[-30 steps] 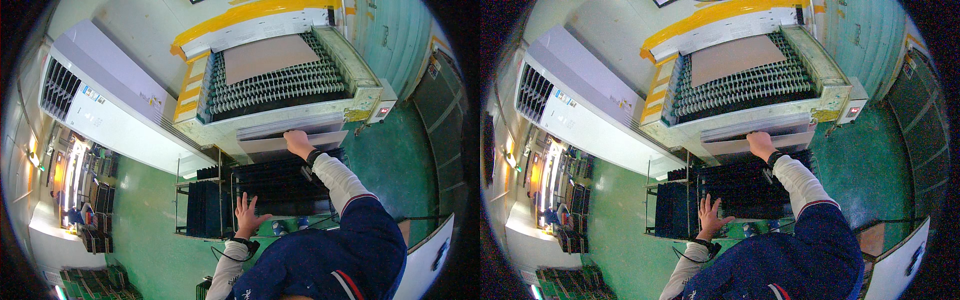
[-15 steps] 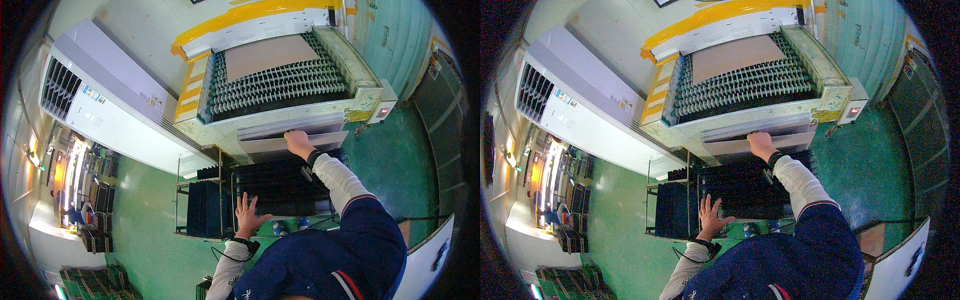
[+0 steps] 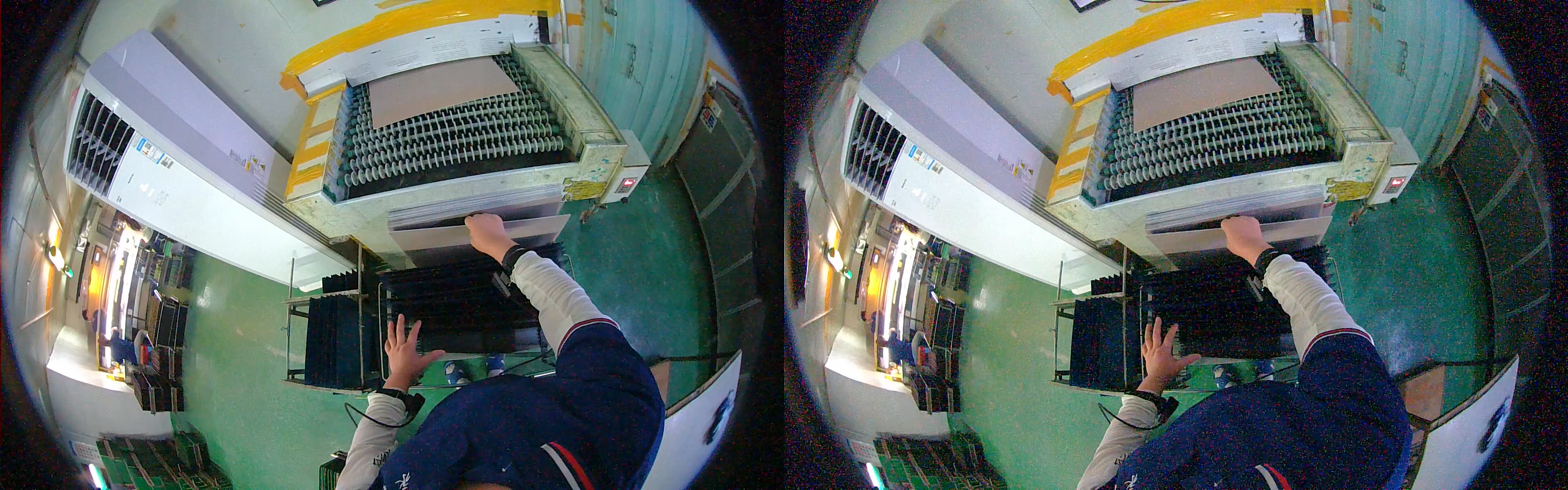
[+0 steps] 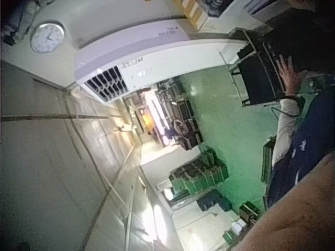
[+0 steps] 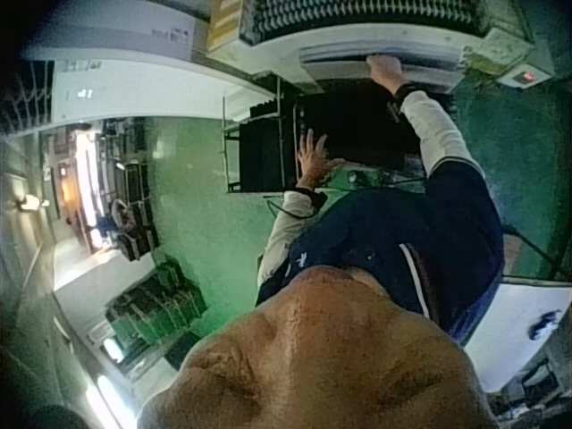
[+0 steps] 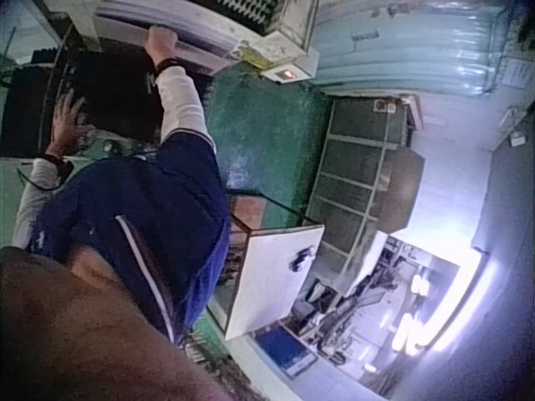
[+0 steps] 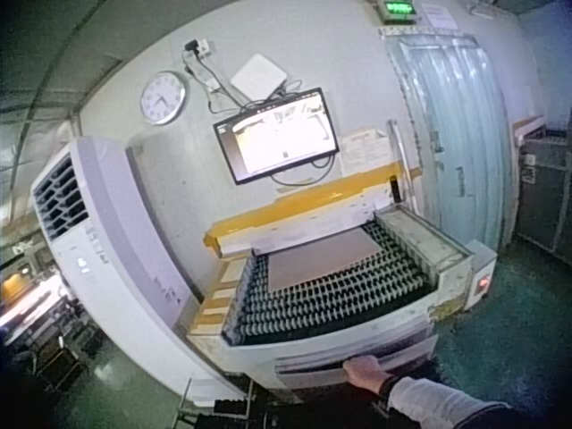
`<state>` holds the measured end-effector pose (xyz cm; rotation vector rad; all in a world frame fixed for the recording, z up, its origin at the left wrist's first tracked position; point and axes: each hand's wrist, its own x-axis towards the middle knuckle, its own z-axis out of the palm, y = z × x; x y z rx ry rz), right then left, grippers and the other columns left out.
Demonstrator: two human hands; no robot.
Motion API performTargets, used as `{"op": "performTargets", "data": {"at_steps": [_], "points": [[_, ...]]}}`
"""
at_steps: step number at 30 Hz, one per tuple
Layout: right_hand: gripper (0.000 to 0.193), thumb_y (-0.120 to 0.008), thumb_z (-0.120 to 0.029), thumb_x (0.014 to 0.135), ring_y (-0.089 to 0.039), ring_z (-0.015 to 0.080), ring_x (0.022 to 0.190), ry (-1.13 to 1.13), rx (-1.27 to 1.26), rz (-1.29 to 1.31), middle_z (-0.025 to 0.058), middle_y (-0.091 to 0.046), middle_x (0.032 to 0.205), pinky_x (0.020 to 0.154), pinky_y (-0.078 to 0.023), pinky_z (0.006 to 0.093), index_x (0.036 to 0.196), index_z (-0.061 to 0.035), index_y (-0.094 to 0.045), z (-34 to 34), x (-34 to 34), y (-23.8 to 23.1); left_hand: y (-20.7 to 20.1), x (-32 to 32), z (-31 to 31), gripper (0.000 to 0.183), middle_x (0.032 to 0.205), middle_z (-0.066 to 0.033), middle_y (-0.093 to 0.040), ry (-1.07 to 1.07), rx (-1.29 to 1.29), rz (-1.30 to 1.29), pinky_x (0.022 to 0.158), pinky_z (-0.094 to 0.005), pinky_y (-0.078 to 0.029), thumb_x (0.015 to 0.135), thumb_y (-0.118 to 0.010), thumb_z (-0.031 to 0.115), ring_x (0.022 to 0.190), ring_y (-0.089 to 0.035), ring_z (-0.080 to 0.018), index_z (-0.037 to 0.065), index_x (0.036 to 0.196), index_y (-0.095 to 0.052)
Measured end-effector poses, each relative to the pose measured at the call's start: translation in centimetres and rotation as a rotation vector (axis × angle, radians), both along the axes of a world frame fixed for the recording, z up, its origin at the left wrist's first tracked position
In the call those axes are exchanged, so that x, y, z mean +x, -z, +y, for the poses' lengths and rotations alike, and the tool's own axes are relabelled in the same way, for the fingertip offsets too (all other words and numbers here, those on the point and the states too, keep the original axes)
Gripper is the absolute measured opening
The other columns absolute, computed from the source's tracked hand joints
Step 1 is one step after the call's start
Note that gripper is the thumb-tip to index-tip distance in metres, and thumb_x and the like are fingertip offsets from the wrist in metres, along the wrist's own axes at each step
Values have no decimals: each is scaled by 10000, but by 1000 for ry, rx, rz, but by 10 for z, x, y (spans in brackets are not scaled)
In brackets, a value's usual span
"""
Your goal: The recorder is feeding flat metal or composite sheets into a specialized production machine and then stacking them into a drying or processing rack.
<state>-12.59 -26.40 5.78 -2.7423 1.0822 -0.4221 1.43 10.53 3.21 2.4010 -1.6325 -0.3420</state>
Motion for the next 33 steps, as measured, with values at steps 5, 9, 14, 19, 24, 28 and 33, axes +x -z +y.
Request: {"op": "performTargets", "data": {"at_steps": [5,9,14,19,24,28,33], "points": [[112,-645,-117,835,-722,373,918,2,20,23,164,-733,903,808,-566,506,885,-52,-720,0,-2,-3,-3,-1,-2,1072,1715,-172,-185,3,14,1,1185,-631,-255,679,-780,781,1543,-176,-501,193,1535,-511],[109,-655,-120,831,-724,370,914,-7,6,16,158,-735,906,806,-569,500,888,-55,-721,1,-1,-4,1,0,0,1072,1713,-178,-192,0,-8,-1,1183,-631,-257,672,-786,779,1537,-184,-509,189,1528,-521],[106,-660,-122,829,-726,359,922,3,21,46,149,-739,916,809,-571,494,890,-67,-726,1,-1,-5,4,1,0,1067,1713,-182,-190,4,-8,-9,1182,-631,-255,671,-793,775,1533,-186,-513,186,1521,-530],[110,-662,-119,827,-726,355,929,3,14,36,146,-740,919,809,-571,493,898,-67,-727,1,0,-4,5,1,0,1077,1696,-175,-215,-1,-14,-15,1215,-619,-223,651,-806,772,1530,-196,-482,221,1529,-516],[98,-660,-113,821,-722,361,921,2,-1,13,150,-735,909,807,-566,496,884,-64,-718,0,-1,0,0,-1,-1,1059,1710,-179,-197,6,-10,-6,1178,-639,-257,676,-800,762,1532,-186,-519,181,1519,-531],[88,-658,-109,817,-718,366,909,1,-11,-5,150,-729,893,801,-562,498,870,-62,-711,0,0,1,0,-1,0,1054,1706,-180,-207,5,-21,-2,1182,-636,-257,678,-802,757,1530,-193,-522,180,1518,-533],[82,-654,-104,814,-716,368,897,-2,-15,-20,150,-724,868,792,-561,498,858,-62,-709,0,-1,2,1,-1,-1,1057,1710,-173,-203,7,-21,-11,1187,-631,-255,675,-800,760,1533,-193,-513,185,1520,-532]]}}
